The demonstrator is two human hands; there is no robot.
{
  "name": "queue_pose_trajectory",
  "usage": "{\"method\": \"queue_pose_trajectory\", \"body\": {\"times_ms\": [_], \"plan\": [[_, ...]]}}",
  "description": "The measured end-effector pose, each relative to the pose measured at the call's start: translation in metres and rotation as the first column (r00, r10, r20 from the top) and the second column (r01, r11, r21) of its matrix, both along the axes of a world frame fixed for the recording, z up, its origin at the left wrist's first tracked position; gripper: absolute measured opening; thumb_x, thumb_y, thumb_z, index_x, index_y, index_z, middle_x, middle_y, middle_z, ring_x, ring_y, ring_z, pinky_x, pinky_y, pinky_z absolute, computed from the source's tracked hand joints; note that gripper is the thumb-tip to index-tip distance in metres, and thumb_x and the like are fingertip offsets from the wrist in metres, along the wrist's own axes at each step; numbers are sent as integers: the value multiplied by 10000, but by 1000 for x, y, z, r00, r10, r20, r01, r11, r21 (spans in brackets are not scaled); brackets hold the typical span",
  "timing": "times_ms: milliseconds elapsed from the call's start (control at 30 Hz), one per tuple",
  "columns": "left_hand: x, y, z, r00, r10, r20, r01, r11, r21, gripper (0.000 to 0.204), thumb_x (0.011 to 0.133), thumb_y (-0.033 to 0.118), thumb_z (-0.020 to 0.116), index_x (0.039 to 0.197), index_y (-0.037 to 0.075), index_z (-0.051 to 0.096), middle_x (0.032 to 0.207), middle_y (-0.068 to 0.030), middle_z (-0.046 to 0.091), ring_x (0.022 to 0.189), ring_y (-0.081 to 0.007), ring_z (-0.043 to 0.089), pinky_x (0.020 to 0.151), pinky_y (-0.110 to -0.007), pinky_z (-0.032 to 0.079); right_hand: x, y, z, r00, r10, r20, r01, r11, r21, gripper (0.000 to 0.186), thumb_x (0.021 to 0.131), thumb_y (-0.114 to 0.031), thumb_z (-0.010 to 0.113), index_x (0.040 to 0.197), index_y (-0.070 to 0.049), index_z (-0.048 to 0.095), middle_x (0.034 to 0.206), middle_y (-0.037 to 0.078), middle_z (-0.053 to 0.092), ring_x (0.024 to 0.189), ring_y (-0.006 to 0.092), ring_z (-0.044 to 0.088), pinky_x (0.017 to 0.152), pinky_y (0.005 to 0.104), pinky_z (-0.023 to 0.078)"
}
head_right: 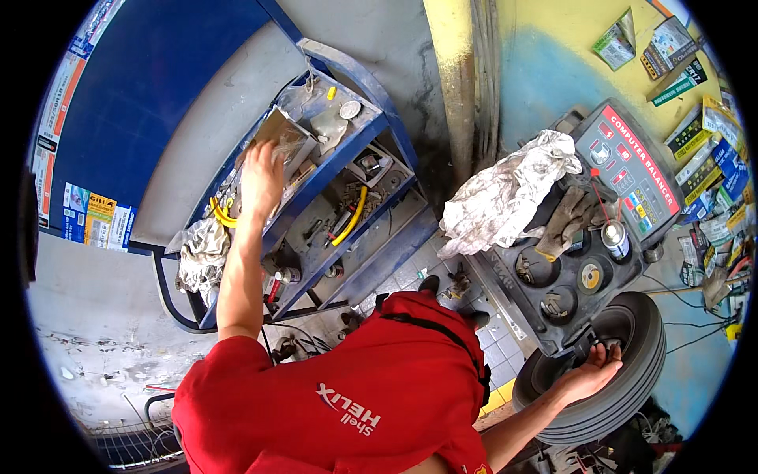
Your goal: The person balances a car tire on a computer balancer, applies adhesive weights to the rim, and then removes the tire. They carry the tire across the garage and place it on the floor near a vehicle.
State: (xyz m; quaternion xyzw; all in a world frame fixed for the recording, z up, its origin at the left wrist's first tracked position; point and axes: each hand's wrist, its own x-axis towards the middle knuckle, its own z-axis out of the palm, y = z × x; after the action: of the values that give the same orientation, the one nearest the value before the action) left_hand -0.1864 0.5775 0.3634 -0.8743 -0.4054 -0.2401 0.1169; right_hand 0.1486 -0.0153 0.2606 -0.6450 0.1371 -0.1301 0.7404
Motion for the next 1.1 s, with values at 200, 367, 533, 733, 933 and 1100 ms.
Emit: {"method": "queue_pose_trajectory", "body": {"times_ms": [200,367,533,733,933,1100], "plan": [[-13,58,14,1000,2,-8,-3,986,-165,257,960,170,667,1179,48,723,1189,-180,705,1161,-393,633,1017,-469,502,-1,0,-2,1000,-2,11,2,1000,-6,524,1149,-374,412,1395,68,548,1286,132,632,1006,187,609,907,330,494],[-4,96,16,995,-77,-57,45,902,-430,265,960,176,644,1174,54,745,1112,-189,752,1035,-376,703,940,-440,537,3,-3,-4,1000,-2,-15,2,1000,-9,530,1148,-382,417,1394,67,555,1331,126,620,999,190,604,913,320,493],[16,131,14,941,-104,-321,-97,828,-552,258,929,169,694,1156,84,779,1072,-175,772,1029,-345,722,933,-412,542,2,-1,-1,1000,11,-12,-11,1000,-26,541,1141,-405,432,1388,58,564,1333,114,623,998,191,605,912,325,493],[55,145,-2,871,-184,-456,-126,812,-569,336,890,230,720,1173,56,770,1132,-195,764,1047,-345,721,948,-432,544,-4,-13,-7,999,8,-44,-8,1000,-1,531,1120,-438,450,1322,26,610,1166,116,666,988,176,614,909,324,491],[-2,219,-38,898,-322,-299,-25,642,-766,361,878,182,721,1163,-39,730,1025,-183,785,893,-245,725,817,-405,554,-3,0,-15,999,-19,35,18,999,43,471,1121,-420,482,1235,8,642,1056,71,690,886,134,655,799,298,522],[16,184,-15,954,-232,-191,33,713,-701,253,906,152,674,1050,-53,703,854,-144,736,761,-216,669,725,-406,533,-11,-13,-15,999,-26,25,23,996,85,422,1127,-394,486,1218,-7,626,1130,78,672,889,125,655,793,302,521]]}}
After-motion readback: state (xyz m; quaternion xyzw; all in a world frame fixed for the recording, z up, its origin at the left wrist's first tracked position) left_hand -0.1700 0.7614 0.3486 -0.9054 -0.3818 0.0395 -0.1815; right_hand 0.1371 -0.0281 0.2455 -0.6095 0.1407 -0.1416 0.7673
